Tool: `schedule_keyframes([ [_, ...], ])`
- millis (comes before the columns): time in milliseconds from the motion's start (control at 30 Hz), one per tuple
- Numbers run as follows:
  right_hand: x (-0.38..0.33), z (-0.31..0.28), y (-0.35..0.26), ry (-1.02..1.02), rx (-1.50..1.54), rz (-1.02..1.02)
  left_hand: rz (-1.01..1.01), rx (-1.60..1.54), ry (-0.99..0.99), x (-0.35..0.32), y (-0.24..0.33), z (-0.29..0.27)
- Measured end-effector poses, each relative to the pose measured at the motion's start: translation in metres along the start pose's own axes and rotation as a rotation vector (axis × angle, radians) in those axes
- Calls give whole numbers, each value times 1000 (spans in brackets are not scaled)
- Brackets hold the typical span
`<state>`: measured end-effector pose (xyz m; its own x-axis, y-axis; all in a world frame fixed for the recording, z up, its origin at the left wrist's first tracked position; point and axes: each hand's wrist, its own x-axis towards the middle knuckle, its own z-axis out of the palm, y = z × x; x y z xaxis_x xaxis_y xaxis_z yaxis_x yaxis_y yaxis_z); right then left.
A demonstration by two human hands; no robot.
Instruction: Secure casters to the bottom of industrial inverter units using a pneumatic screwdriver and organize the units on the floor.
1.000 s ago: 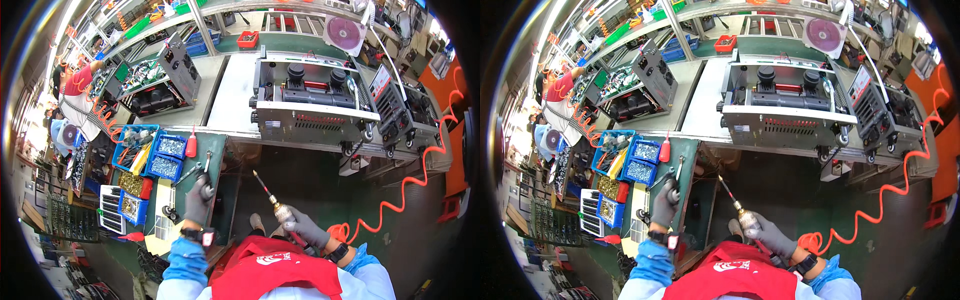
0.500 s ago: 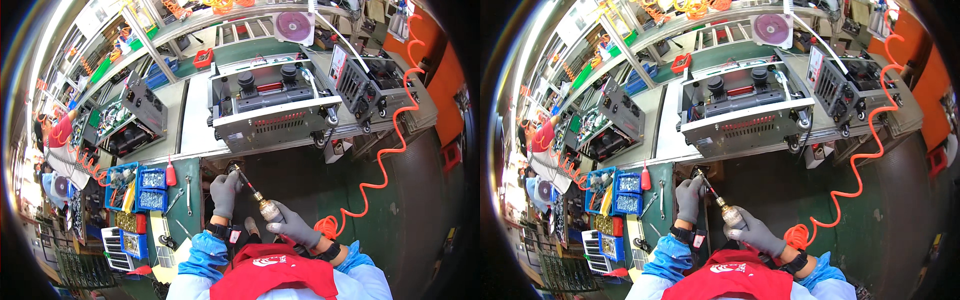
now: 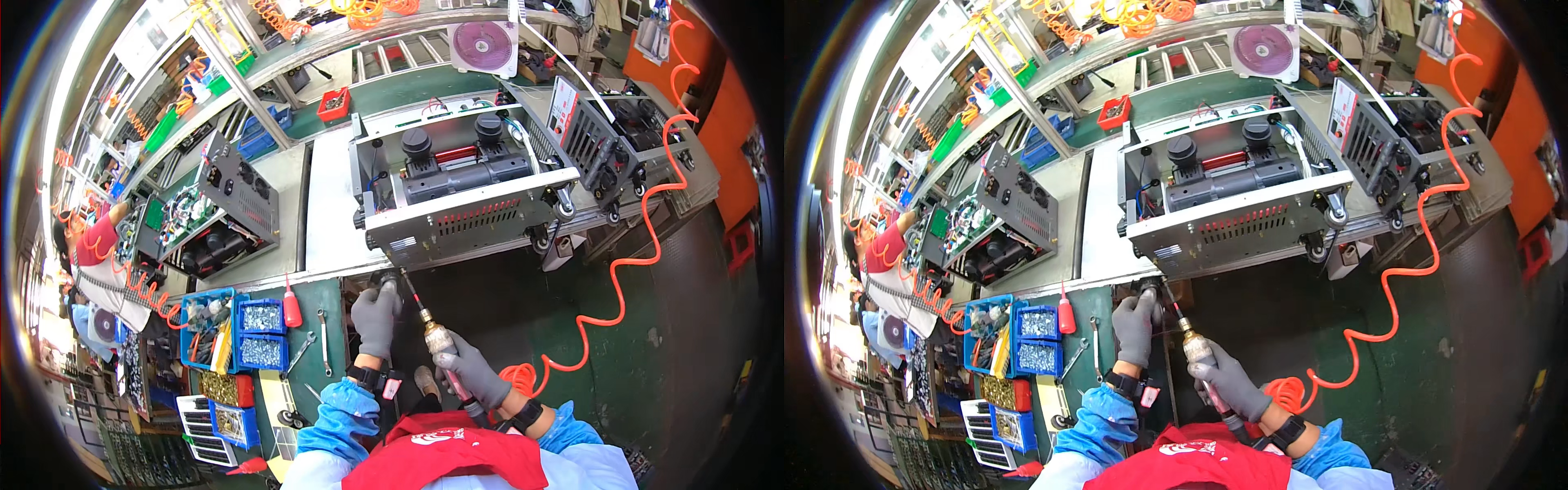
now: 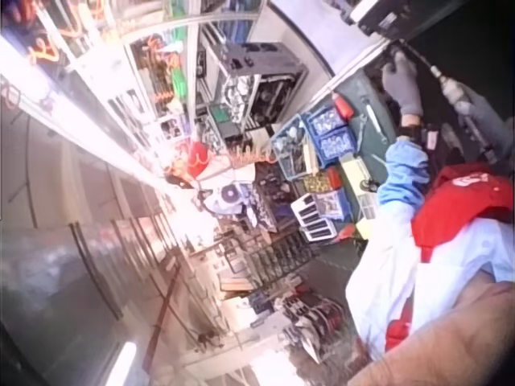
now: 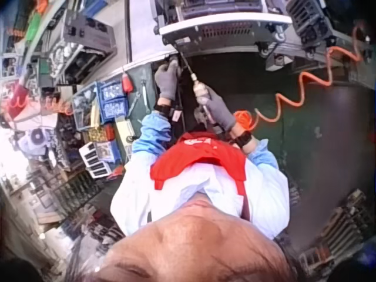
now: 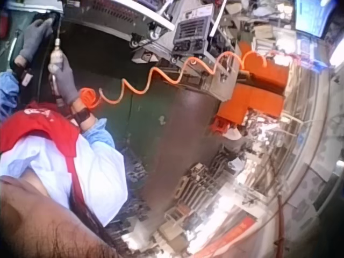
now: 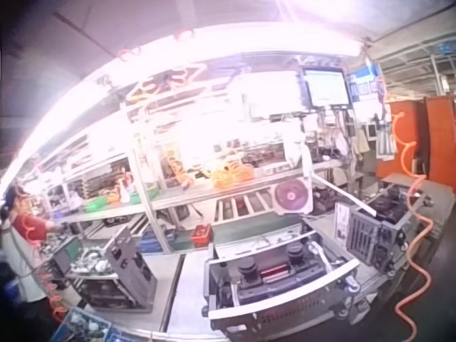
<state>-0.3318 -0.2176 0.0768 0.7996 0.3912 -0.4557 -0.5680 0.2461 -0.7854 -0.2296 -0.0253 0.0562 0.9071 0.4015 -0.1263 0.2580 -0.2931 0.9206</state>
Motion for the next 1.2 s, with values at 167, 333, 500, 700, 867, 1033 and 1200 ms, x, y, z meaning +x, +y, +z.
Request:
schedule_keyframes([
  [167,46,14,15,81,14,-96,80,-113,-106,40,16,15],
  [333,69,24,20,127,65,-114,130,-20,-26,71,13,25],
  [500,74,40,16,205,85,-67,151,36,-61,85,5,20],
  [700,71,48,10,125,225,-46,89,-67,-100,85,11,16],
  [867,69,42,9,32,417,16,158,-46,-65,83,14,20],
  [1033,71,43,12,110,280,3,174,-9,-41,87,8,23],
  [1200,73,44,11,100,281,-15,170,-9,-37,93,1,23],
])
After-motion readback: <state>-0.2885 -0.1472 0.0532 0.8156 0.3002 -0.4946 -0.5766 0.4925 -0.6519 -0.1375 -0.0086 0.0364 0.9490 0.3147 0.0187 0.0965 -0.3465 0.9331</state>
